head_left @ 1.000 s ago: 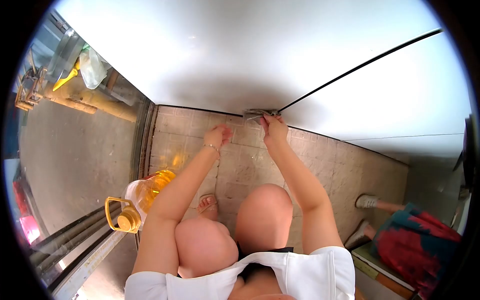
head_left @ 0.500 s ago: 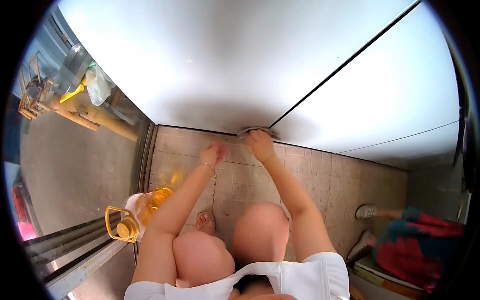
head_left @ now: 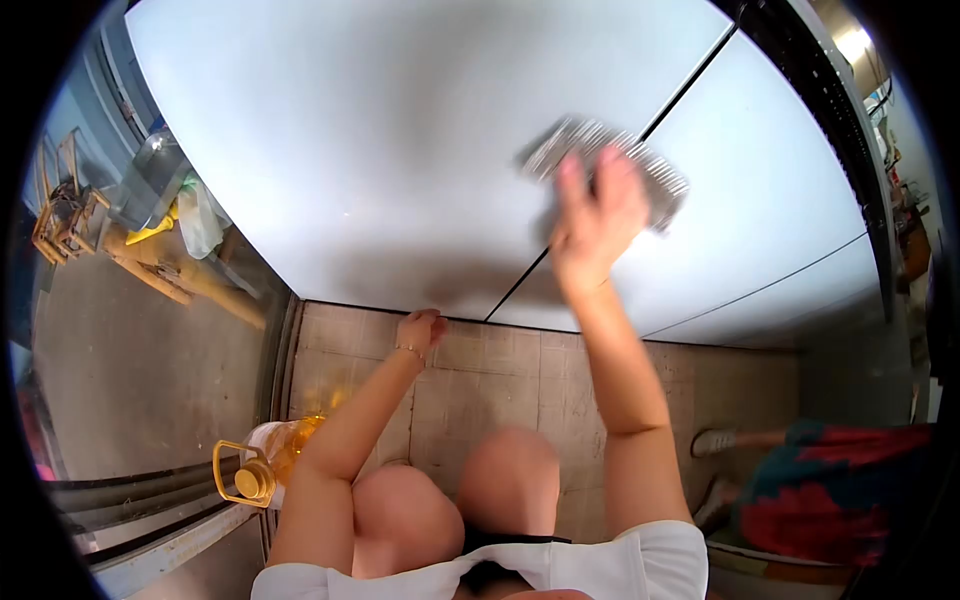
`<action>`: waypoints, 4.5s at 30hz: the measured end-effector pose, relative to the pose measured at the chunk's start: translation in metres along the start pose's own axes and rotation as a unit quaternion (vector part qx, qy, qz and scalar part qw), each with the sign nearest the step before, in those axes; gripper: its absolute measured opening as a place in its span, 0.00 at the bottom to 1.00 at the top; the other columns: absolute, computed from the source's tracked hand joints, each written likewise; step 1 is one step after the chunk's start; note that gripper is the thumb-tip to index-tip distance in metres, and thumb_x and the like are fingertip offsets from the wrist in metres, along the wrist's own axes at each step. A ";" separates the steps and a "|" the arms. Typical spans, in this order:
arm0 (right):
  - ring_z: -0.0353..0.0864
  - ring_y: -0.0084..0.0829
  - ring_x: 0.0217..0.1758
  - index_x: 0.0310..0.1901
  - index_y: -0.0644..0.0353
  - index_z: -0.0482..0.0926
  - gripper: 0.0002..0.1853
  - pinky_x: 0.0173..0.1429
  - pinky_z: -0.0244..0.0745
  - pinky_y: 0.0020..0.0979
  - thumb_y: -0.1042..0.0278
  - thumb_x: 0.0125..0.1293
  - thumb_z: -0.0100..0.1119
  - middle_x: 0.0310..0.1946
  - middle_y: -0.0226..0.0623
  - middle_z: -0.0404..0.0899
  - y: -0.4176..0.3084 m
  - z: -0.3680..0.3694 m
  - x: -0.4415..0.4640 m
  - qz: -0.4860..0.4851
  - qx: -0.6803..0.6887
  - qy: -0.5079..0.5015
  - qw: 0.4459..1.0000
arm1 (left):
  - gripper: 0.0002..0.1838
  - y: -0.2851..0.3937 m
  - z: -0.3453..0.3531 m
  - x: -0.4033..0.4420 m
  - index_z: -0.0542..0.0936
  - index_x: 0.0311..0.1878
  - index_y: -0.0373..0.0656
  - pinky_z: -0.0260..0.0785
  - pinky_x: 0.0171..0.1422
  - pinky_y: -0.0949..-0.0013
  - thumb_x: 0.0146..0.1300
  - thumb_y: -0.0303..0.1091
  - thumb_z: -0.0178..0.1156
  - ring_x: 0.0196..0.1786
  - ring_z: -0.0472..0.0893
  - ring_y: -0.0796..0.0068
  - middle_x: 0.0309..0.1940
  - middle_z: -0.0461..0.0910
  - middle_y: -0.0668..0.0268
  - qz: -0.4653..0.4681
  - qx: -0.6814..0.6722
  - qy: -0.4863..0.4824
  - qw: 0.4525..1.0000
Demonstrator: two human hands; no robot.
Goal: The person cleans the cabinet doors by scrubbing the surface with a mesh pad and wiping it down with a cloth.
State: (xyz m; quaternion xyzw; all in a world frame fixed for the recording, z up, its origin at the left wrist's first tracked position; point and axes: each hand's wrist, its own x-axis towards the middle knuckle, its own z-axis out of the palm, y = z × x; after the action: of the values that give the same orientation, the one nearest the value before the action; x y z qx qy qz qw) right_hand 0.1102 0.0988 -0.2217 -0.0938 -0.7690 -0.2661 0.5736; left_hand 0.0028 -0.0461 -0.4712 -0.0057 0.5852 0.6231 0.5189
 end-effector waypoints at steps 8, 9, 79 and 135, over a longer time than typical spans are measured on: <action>0.63 0.25 0.58 0.56 0.38 0.67 0.26 0.54 0.55 0.45 0.73 0.54 0.48 0.62 0.19 0.58 -0.004 -0.010 -0.153 -0.108 -0.064 -0.268 0.955 | 0.15 0.051 -0.004 -0.041 0.70 0.47 0.39 0.67 0.43 0.71 0.58 0.34 0.47 0.41 0.76 0.69 0.39 0.75 0.60 0.020 -0.010 -0.012 1.000; 0.58 0.25 0.62 0.58 0.34 0.63 0.29 0.57 0.49 0.51 0.73 0.54 0.49 0.64 0.19 0.53 0.004 -0.015 -0.113 -0.055 -0.053 -0.239 0.968 | 0.15 0.058 -0.002 -0.049 0.70 0.46 0.39 0.67 0.42 0.71 0.58 0.35 0.48 0.40 0.76 0.70 0.38 0.76 0.61 0.027 -0.031 -0.015 0.999; 0.76 0.30 0.40 0.40 0.66 0.76 0.14 0.44 0.72 0.28 0.84 0.58 0.38 0.39 0.40 0.77 0.019 -0.116 0.048 0.587 0.663 -0.191 0.423 | 0.22 0.417 0.091 -0.297 0.73 0.49 0.45 0.60 0.54 0.63 0.56 0.49 0.52 0.48 0.71 0.58 0.46 0.73 0.59 0.811 0.400 0.287 0.318; 0.73 0.26 0.44 0.45 0.64 0.73 0.17 0.48 0.67 0.27 0.64 0.55 0.58 0.41 0.36 0.76 0.101 -0.277 -0.175 0.620 0.563 -0.289 0.463 | 0.10 0.098 0.297 -0.206 0.74 0.33 0.35 0.62 0.33 0.80 0.62 0.34 0.50 0.28 0.67 0.87 0.24 0.74 0.73 0.571 0.108 -0.124 0.804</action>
State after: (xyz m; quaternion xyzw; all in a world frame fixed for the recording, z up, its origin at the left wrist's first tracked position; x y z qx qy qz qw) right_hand 0.4434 0.0687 -0.2984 -0.2744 -0.6140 0.6925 0.2611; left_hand 0.2122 0.0619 -0.1800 0.4635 0.4768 0.7347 0.1345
